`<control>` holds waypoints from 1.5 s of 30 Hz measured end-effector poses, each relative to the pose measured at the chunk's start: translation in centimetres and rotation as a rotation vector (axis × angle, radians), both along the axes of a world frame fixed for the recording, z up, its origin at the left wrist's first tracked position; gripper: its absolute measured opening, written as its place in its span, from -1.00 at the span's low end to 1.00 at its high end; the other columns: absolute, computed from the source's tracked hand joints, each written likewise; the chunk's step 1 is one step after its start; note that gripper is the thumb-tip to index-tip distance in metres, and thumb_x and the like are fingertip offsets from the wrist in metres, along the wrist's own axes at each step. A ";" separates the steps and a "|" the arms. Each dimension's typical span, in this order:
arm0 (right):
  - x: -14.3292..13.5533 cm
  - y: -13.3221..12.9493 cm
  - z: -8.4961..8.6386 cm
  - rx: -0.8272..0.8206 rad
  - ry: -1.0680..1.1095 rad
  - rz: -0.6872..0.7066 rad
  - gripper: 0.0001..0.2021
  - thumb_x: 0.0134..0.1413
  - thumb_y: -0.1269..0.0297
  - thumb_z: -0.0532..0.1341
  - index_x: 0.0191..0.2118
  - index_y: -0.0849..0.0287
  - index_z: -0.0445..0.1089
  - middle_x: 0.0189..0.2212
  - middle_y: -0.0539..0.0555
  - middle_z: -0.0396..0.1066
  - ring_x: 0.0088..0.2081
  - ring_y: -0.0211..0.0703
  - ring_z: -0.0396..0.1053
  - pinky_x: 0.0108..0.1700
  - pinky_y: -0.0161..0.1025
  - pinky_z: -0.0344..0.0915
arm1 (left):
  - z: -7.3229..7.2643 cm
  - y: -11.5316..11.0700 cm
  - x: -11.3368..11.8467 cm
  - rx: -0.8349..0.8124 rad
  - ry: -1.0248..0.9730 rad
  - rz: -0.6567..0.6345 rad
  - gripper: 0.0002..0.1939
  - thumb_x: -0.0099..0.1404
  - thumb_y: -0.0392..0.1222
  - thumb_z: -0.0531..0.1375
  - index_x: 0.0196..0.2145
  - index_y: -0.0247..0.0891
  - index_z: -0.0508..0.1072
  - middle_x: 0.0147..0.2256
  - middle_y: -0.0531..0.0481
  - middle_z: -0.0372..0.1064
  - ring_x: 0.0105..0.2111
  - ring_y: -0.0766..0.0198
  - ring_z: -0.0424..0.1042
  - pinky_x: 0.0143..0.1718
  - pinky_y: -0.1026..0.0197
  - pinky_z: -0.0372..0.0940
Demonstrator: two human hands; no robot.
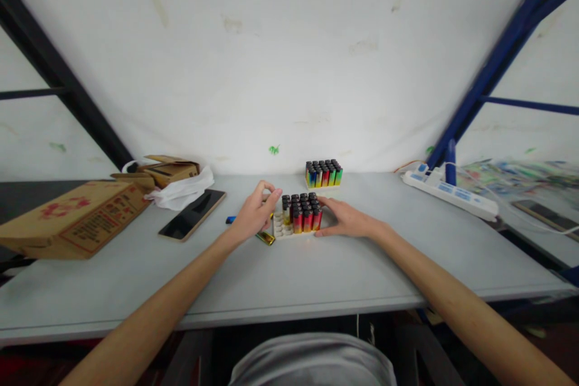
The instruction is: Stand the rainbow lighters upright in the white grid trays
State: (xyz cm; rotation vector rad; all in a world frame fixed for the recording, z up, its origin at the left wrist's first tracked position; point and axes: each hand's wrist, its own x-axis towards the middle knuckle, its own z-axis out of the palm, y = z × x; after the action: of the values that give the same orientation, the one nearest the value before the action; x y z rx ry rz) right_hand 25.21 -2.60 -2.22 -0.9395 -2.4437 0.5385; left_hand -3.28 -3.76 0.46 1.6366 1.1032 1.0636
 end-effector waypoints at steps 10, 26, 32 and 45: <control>0.0 0.1 0.0 0.014 0.005 0.020 -0.04 0.00 -0.13 0.42 0.41 0.19 0.08 0.29 0.34 0.29 0.22 0.25 0.36 0.28 0.19 0.27 | 2.5 -0.9 0.1 0.121 -0.022 -0.122 -0.61 0.29 0.17 0.23 -0.36 -0.26 0.41 -0.45 0.03 0.39 -0.39 0.26 0.44 -0.27 0.18 0.43; -0.1 0.0 0.1 -0.003 -0.001 0.006 -0.04 0.00 -0.12 0.43 0.41 0.20 0.08 0.29 0.35 0.28 0.24 0.27 0.34 0.29 0.21 0.25 | 2.8 -0.8 -1.9 0.428 0.453 -0.172 -0.72 0.27 0.00 0.31 -0.16 -0.20 0.63 -0.18 -0.11 0.57 -0.26 0.18 0.51 -0.14 0.20 0.40; -0.2 -0.1 0.4 -0.003 0.012 0.013 -0.05 -0.01 -0.09 0.44 0.40 0.17 0.09 0.28 0.33 0.31 0.22 0.25 0.35 0.28 0.19 0.27 | 2.7 -1.1 -1.6 0.324 0.443 -0.170 -0.65 0.20 -0.03 0.35 -0.07 -0.16 0.61 -0.30 -0.03 0.57 -0.33 0.20 0.52 -0.21 0.23 0.41; 0.1 0.1 0.1 -0.019 0.004 0.004 -0.01 -0.03 -0.15 0.43 0.41 0.22 0.09 0.26 0.37 0.32 0.20 0.27 0.38 0.26 0.21 0.29 | 3.0 2.0 -6.8 0.407 0.690 0.019 -0.60 0.25 0.10 0.23 -0.12 -0.22 0.64 -0.21 -0.14 0.58 -0.24 0.09 0.54 -0.11 0.15 0.41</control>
State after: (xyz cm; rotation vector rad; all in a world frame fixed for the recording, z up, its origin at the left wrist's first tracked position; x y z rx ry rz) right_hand 25.28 -2.50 -2.10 -0.9402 -2.4411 0.5653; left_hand -10.04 -1.71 3.43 2.4314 1.3918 0.7730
